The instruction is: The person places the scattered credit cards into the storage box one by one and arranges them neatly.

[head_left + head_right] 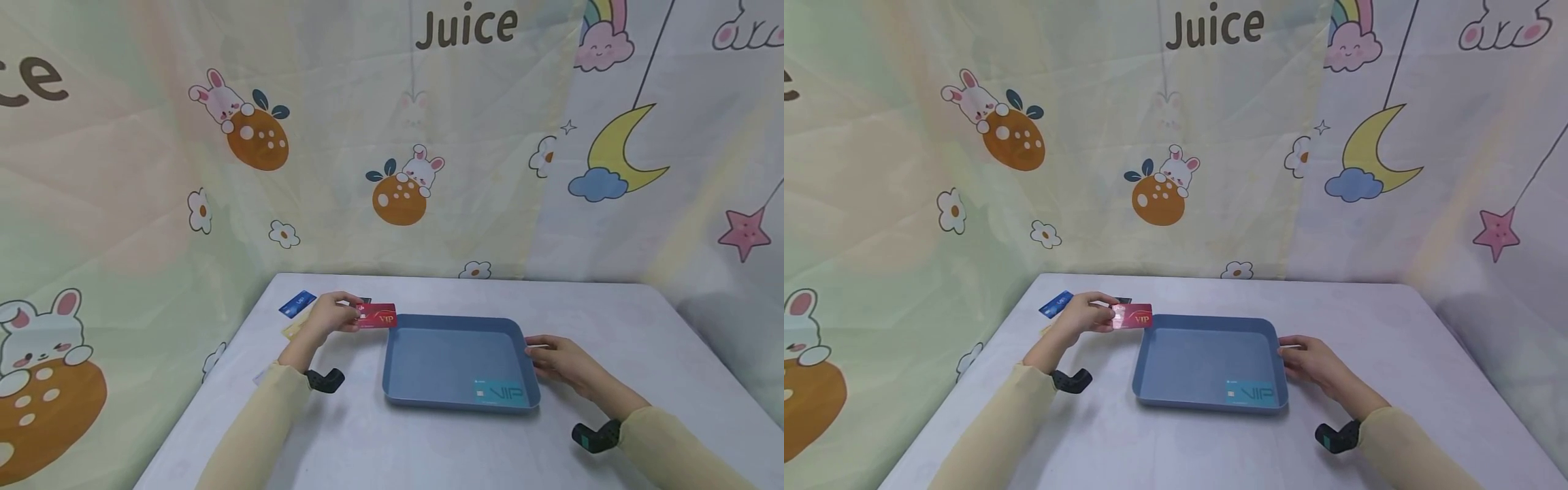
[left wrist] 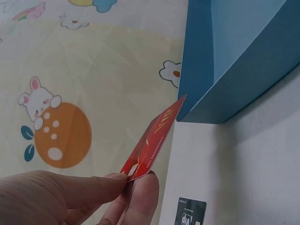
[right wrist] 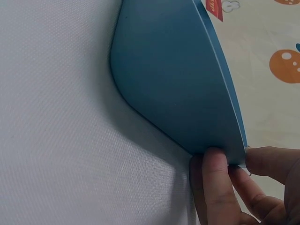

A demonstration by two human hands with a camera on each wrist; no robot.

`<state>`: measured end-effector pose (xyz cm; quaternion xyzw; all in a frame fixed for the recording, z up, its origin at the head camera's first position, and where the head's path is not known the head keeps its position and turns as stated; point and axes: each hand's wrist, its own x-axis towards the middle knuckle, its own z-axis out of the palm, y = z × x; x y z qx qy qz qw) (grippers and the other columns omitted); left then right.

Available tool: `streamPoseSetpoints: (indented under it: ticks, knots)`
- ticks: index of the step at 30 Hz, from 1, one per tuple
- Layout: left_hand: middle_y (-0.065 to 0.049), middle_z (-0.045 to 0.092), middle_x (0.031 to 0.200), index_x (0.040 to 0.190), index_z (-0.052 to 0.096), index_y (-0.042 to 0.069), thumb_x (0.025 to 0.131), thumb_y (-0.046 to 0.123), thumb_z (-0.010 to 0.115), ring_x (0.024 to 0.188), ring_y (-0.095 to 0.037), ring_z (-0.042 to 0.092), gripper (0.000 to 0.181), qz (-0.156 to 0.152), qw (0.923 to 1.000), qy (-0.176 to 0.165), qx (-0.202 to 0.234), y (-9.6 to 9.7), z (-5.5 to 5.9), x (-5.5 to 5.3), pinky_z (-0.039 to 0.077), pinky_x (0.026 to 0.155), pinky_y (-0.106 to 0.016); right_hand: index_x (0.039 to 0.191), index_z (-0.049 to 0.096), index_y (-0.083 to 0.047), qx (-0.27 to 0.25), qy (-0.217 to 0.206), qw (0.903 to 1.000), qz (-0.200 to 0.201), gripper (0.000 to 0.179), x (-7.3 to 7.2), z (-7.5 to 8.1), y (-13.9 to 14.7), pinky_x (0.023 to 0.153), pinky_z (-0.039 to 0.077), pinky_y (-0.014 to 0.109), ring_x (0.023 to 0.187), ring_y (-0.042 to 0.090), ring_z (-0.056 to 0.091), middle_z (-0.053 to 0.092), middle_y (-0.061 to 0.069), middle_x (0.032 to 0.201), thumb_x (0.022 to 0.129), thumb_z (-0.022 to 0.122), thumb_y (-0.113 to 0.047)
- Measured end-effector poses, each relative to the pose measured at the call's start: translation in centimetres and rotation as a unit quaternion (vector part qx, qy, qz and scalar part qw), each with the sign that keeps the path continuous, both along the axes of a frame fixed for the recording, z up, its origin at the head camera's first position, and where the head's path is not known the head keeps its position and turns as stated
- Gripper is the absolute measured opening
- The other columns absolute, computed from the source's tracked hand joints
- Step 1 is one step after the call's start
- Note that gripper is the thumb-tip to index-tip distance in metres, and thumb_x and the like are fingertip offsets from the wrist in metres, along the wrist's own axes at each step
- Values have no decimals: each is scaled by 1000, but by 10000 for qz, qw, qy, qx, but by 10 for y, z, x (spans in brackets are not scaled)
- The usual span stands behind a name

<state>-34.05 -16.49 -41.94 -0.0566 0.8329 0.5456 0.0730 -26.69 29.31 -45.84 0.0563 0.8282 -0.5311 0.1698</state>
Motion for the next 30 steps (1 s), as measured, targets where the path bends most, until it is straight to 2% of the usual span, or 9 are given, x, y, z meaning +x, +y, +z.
streamPoseSetpoints:
  ticks: [7,15,23,30]
  knots:
    - [-23,67,119,124,71,5,95,7,71,78,-21,72,29,-108,9997,-72,196,7,-1,2,63,77,-37,150,38,12,-9,3,10000,-24,60,1,1,0,87,60,31,106,17,68,56,32,140,106,59,-22]
    - [-21,68,117,123,73,5,94,7,73,75,-19,72,28,-183,9992,-67,346,15,0,4,62,70,-31,150,38,12,-35,-13,10000,-57,60,1,0,-1,86,60,30,104,16,68,56,32,139,106,59,-22]
    - [-20,69,116,124,72,5,95,7,71,76,-19,72,28,-236,9990,-135,347,19,2,5,63,76,-35,150,38,12,-20,-7,10000,-53,59,1,0,-1,87,61,31,104,17,68,57,32,139,106,59,-22]
    - [-20,69,120,124,72,6,96,9,72,76,-20,71,28,-249,9989,-150,374,21,3,5,62,71,-31,150,38,12,1,2,10000,-29,59,1,1,-1,87,61,31,104,17,69,57,31,138,106,58,-22]
